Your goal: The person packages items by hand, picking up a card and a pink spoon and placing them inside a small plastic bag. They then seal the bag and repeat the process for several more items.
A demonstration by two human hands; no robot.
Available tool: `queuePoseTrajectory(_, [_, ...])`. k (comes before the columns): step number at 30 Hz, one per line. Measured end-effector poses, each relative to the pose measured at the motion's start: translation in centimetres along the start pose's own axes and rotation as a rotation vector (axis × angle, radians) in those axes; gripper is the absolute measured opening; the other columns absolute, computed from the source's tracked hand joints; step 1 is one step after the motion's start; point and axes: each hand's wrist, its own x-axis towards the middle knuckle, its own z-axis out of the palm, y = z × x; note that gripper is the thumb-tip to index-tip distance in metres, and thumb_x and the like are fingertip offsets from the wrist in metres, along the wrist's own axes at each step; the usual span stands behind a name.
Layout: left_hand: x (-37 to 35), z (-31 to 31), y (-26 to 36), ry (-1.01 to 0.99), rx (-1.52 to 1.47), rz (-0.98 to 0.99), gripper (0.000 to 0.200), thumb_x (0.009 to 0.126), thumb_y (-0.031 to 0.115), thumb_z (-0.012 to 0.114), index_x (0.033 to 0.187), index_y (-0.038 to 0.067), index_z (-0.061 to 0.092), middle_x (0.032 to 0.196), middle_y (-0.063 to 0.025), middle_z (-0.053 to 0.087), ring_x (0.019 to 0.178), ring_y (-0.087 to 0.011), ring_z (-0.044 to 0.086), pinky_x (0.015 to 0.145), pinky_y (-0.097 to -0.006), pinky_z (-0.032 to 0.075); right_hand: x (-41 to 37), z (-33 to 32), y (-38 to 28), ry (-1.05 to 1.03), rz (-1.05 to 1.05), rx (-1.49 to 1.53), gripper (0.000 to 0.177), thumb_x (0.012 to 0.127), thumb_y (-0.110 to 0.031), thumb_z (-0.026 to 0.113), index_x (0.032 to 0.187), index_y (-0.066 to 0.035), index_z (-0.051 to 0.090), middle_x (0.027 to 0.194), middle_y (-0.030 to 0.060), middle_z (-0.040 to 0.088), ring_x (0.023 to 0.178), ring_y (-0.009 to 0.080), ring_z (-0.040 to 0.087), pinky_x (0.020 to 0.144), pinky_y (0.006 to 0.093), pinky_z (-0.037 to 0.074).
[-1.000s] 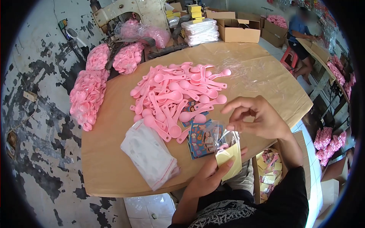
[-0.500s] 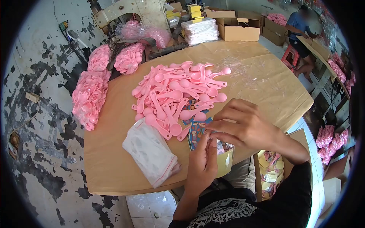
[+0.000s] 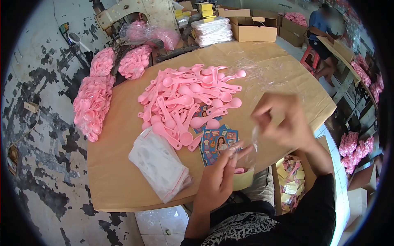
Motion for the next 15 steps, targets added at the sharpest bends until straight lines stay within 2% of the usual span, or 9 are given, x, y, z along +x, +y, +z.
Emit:
queuePoseTrajectory(1, [-0.1, -0.2, 0.0, -0.008, -0.145, -0.046, 0.031, 0.101, 0.009, 0.036, 0.128, -0.006, 0.040, 0.124, -0.0230, 0.058, 0.093, -0.0285, 0.068, 0.075, -0.0312, 0.055, 0.2, -1.6, 0.6, 0.085, 0.031, 0.089, 0.007, 0.077, -0.007, 0.068, 0.079, -0.003, 0.063, 0.068, 0.0045, 0.060, 0.054, 0.0133, 0.055, 0.054, 0.0275, 0.045])
queuePoseTrajectory(3, [-0.5, -1.0, -0.1, -0.023, -0.437, -0.139, 0.033, 0.103, 0.012, 0.032, 0.131, -0.004, 0.038, 0.129, -0.0212, 0.055, 0.099, -0.0242, 0.067, 0.080, -0.0296, 0.055, -0.2, -5.5, 2.0, 0.040, -0.073, 0.428, 0.001, 0.079, -0.002, 0.063, 0.078, -0.002, 0.063, 0.067, 0.0042, 0.060, 0.054, 0.0112, 0.054, 0.052, 0.0254, 0.042])
queuePoseTrajectory(4, [-0.3, -1.0, -0.4, 0.006, -0.392, -0.127, 0.033, 0.104, 0.013, 0.032, 0.132, -0.003, 0.037, 0.129, -0.0218, 0.055, 0.098, -0.0226, 0.066, 0.080, -0.0291, 0.055, -0.7, -7.0, 3.3, 0.010, -0.135, 0.485, 0.003, 0.078, 0.000, 0.062, 0.076, -0.003, 0.062, 0.064, 0.0046, 0.058, 0.051, 0.0111, 0.051, 0.050, 0.0246, 0.040])
queuePoseTrajectory(6, [-0.1, -1.2, -1.3, 0.066, -0.298, -0.106, 0.034, 0.104, 0.015, 0.032, 0.134, -0.001, 0.035, 0.128, -0.0229, 0.056, 0.098, -0.0194, 0.066, 0.081, -0.0282, 0.054, -1.7, -9.1, 9.6, -0.249, -0.143, 0.756, 0.008, 0.082, -0.001, 0.060, 0.088, 0.000, 0.065, 0.079, 0.0096, 0.065, 0.065, 0.0161, 0.061, 0.056, 0.0265, 0.047])
queuePoseTrajectory(9, [-0.2, -1.3, -1.5, 0.132, -0.236, -0.110, 0.028, 0.103, 0.014, 0.040, 0.121, -0.003, 0.051, 0.125, -0.0187, 0.059, 0.096, -0.0164, 0.065, 0.079, -0.0271, 0.053, -4.1, -7.0, 16.1, -0.074, 0.052, -0.851, 0.023, 0.087, 0.000, 0.055, 0.107, 0.002, 0.064, 0.105, 0.0122, 0.067, 0.092, 0.0215, 0.064, 0.070, 0.0297, 0.052])
queuePoseTrajectory(11, [0.4, -1.4, -1.6, 0.153, -0.246, -0.100, 0.026, 0.101, 0.013, 0.044, 0.115, -0.004, 0.059, 0.122, -0.0161, 0.061, 0.097, -0.0170, 0.065, 0.078, -0.0275, 0.053, -3.2, -6.3, 11.3, 0.165, 0.273, -0.404, 0.030, 0.087, 0.002, 0.054, 0.117, 0.000, 0.061, 0.118, 0.0111, 0.063, 0.106, 0.0231, 0.060, 0.080, 0.0316, 0.051])
queuePoseTrajectory(12, [0.8, -1.4, -1.7, 0.151, -0.284, -0.121, 0.027, 0.101, 0.012, 0.045, 0.117, -0.004, 0.058, 0.122, -0.0155, 0.061, 0.098, -0.0186, 0.065, 0.078, -0.0283, 0.053, -2.6, -5.8, 8.7, 0.268, 0.375, -0.162, 0.035, 0.088, 0.002, 0.054, 0.122, -0.001, 0.059, 0.125, 0.0106, 0.061, 0.113, 0.0238, 0.058, 0.084, 0.0326, 0.051])
queuePoseTrajectory(13, [0.9, -1.3, -1.7, 0.148, -0.318, -0.159, 0.027, 0.101, 0.012, 0.046, 0.119, -0.004, 0.057, 0.121, -0.0148, 0.061, 0.099, -0.0202, 0.065, 0.078, -0.0292, 0.053, -2.4, -5.6, 7.3, 0.303, 0.221, -0.351, 0.035, 0.087, 0.001, 0.057, 0.121, -0.003, 0.061, 0.121, 0.0125, 0.062, 0.109, 0.0232, 0.060, 0.083, 0.0322, 0.051])
queuePoseTrajectory(15, [0.6, -1.3, -1.4, 0.164, -0.343, -0.190, 0.029, 0.100, 0.011, 0.048, 0.124, -0.004, 0.055, 0.125, -0.0152, 0.058, 0.103, -0.0252, 0.065, 0.079, -0.0312, 0.054, -2.6, -4.5, 4.5, 0.155, 0.262, -0.097, 0.032, 0.089, -0.001, 0.057, 0.121, 0.004, 0.058, 0.121, 0.0130, 0.063, 0.105, 0.0192, 0.061, 0.084, 0.0322, 0.050])
